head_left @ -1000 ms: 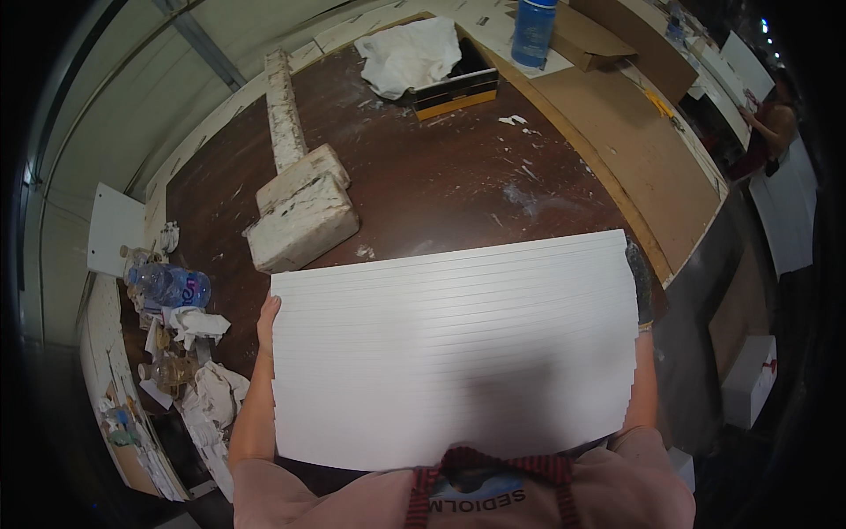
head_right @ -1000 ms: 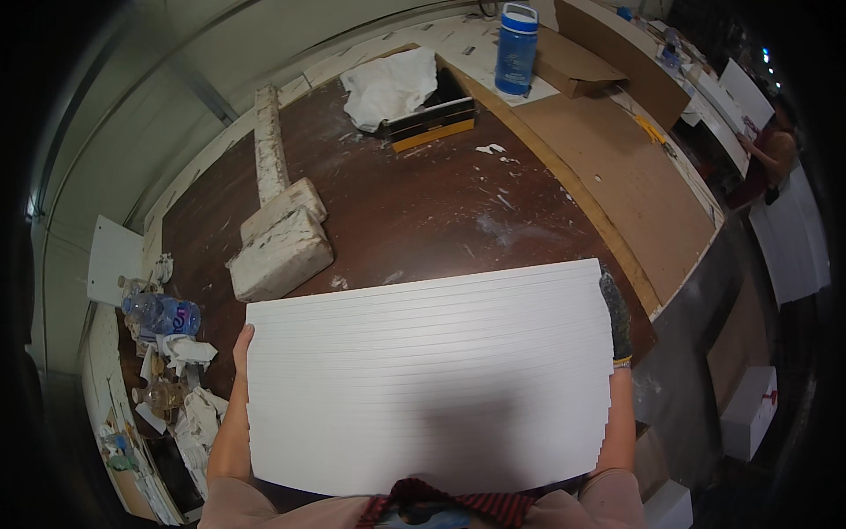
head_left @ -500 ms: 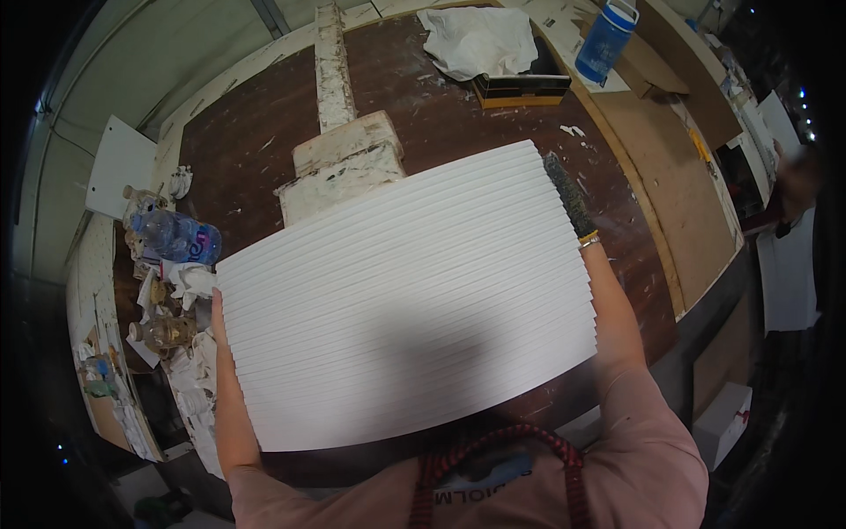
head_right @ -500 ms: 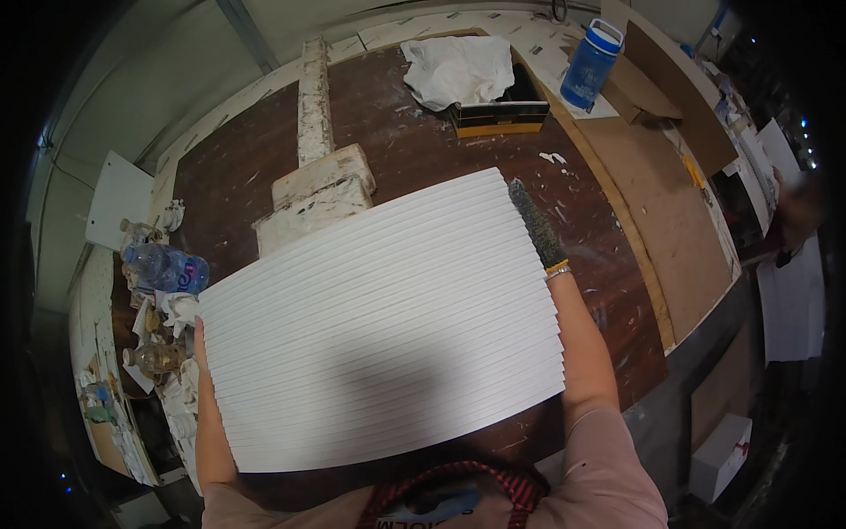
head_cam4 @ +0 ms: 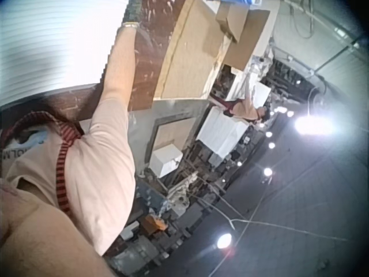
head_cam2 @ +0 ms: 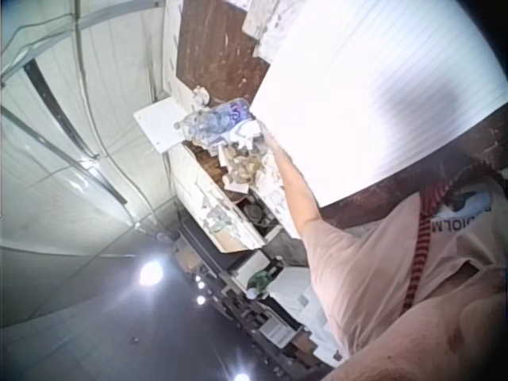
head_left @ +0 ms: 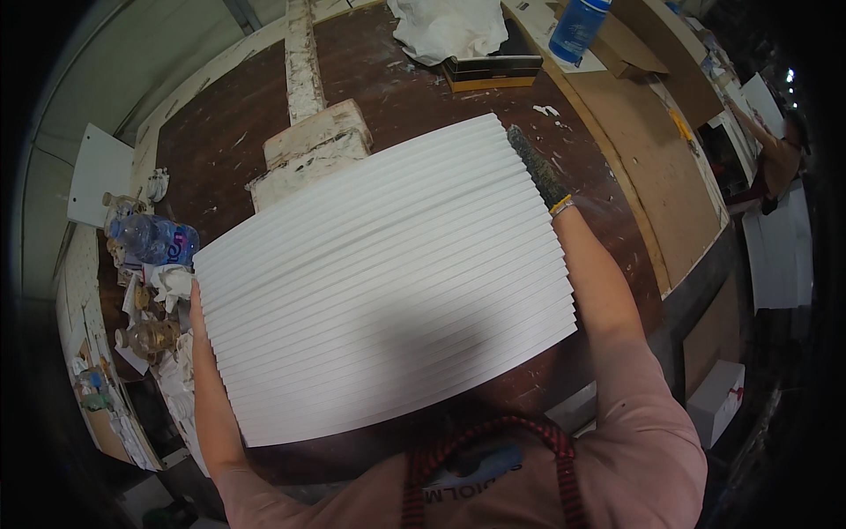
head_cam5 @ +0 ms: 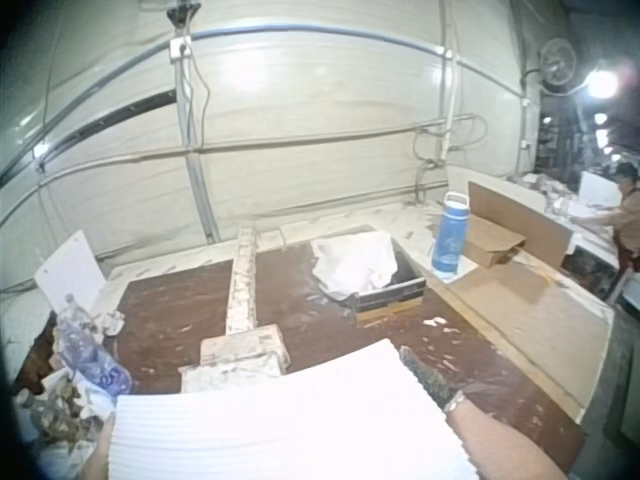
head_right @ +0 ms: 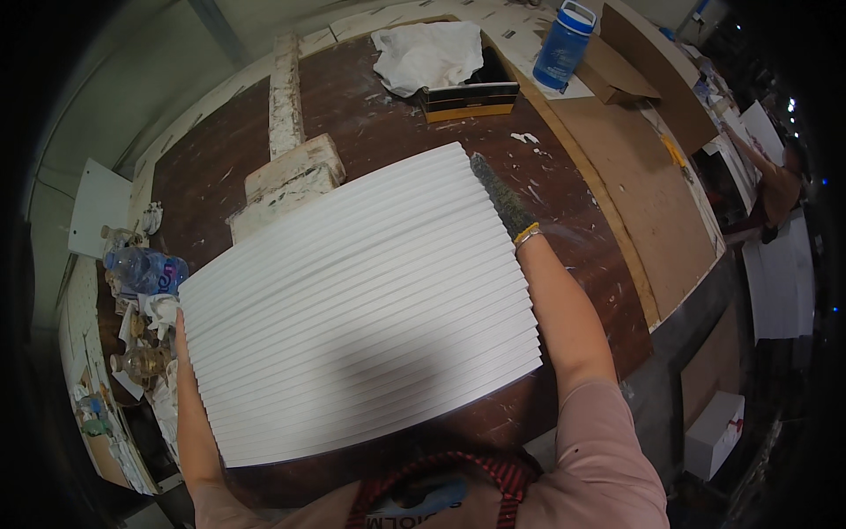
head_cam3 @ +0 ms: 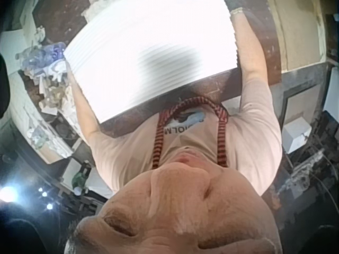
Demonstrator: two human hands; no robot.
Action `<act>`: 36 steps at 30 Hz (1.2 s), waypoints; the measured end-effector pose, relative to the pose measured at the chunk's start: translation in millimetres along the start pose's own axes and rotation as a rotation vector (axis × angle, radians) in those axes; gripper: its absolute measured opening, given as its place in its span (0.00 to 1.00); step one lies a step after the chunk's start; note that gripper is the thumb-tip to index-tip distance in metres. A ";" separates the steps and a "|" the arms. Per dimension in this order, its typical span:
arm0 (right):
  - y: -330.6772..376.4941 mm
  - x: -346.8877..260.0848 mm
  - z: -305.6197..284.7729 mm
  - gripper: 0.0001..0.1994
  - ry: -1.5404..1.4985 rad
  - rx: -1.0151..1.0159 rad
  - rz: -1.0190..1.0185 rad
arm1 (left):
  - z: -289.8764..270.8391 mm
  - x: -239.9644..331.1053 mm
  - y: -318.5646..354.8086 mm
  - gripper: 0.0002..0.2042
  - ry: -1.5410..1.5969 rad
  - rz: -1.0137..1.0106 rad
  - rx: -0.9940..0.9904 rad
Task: The person smooths and cleans a large white corrugated foam panel on a workbench. They use a small metal scraper to remove debris from the ridges and wipe the surface with a cloth. The person repeatedly flips and repositions the panel to access different sides.
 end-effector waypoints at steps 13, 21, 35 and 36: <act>-9.3 26.1 -16.1 0.29 0.099 -0.032 -0.133 | 20.4 -8.1 31.5 0.28 0.154 0.029 -0.105; -35.7 68.9 -64.3 0.28 -0.045 -0.091 -0.013 | 41.1 -8.6 80.2 0.29 0.030 -0.053 0.158; 0.8 0.9 -2.4 0.26 0.082 0.096 0.121 | 51.1 17.4 57.7 0.30 -0.228 -0.105 0.195; 3.9 -2.9 0.3 0.26 0.093 0.129 0.137 | 49.6 19.4 55.5 0.29 -0.261 -0.086 0.211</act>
Point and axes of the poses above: each hand's wrist, its own y-axis away from the middle knuckle, its own z-axis out of the palm, x = y × z, the point moved 2 cm from there along -y, towards the middle knuckle, and after that the axes turned 5 degrees about -y, right-handed, at the moved point
